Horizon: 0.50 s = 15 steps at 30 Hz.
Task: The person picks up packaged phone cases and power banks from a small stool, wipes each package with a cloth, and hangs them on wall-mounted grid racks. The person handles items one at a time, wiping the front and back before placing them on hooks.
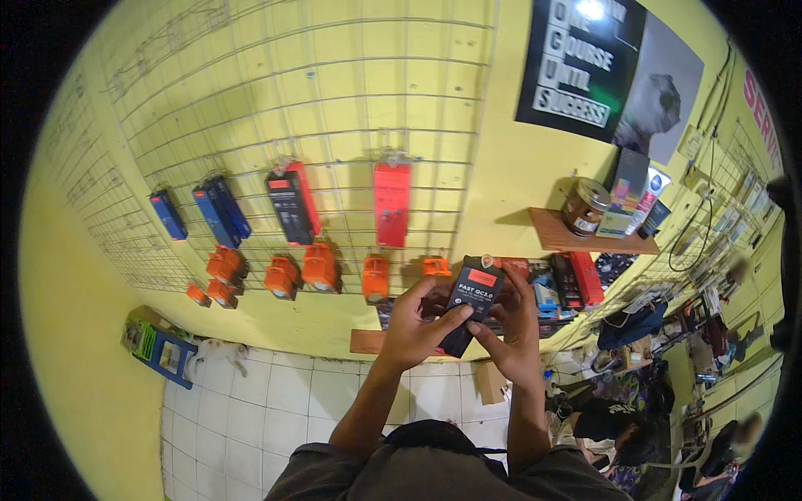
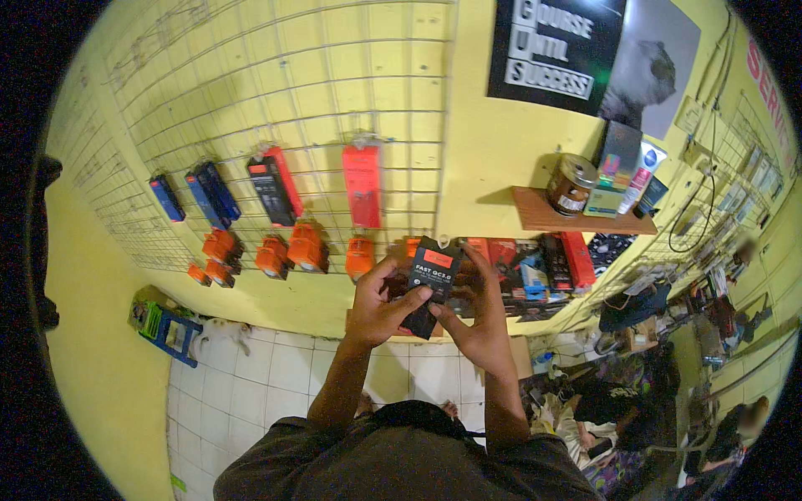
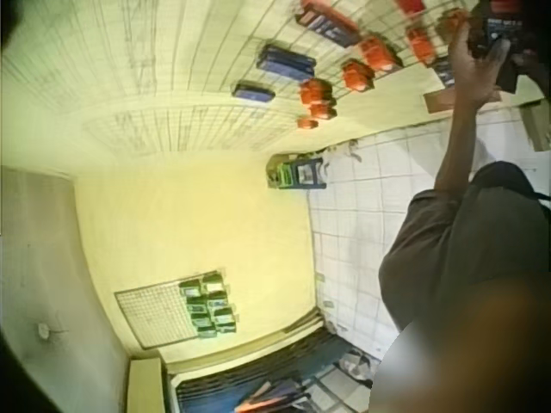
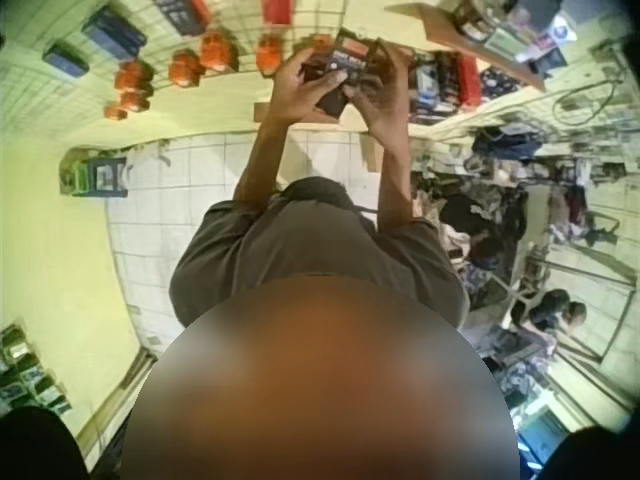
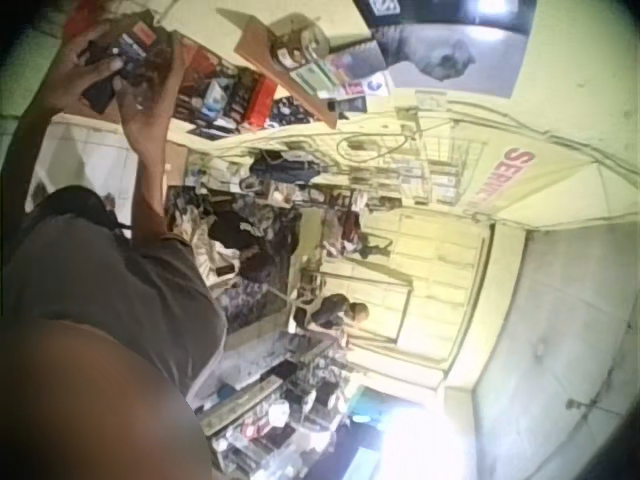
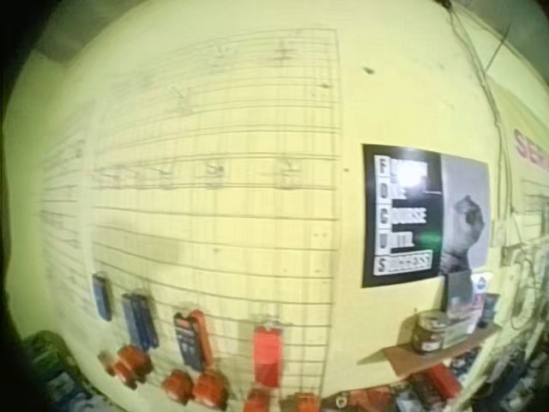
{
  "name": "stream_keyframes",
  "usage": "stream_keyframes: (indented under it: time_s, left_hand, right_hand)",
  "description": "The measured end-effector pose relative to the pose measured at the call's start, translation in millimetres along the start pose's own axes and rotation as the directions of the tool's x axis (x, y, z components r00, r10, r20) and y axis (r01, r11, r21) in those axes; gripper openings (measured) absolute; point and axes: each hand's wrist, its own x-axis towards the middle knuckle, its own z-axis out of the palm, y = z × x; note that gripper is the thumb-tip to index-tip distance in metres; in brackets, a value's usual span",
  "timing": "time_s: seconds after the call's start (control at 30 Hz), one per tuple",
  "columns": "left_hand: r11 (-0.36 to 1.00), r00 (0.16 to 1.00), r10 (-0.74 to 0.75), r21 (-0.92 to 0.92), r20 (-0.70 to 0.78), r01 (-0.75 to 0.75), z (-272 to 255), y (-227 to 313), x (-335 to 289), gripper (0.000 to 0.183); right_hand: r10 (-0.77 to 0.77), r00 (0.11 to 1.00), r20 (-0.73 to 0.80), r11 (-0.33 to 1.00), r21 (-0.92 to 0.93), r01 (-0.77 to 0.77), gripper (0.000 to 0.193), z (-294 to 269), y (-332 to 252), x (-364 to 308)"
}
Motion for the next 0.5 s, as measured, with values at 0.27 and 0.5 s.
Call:
stream_keyframes:
  time_s: [0.27, 0.5]
  left_hand:
    - [0.961, 0.957, 0.27, -0.025, -0.108, -0.274, -89, 82, 6, 0.055]
    - [0.795, 0.806, 0.591, 0.187, -0.02, -0.578, -106, 146, 98, 0.039]
  right_hand:
    - [-0.19, 0.956, -0.222, 0.977, 0.049, 0.205, 0.048, 131, -18, 48]
    - [-0.514, 0.79, -0.334, 0.857, -0.169, 0.486, 0.036, 144, -79, 159]
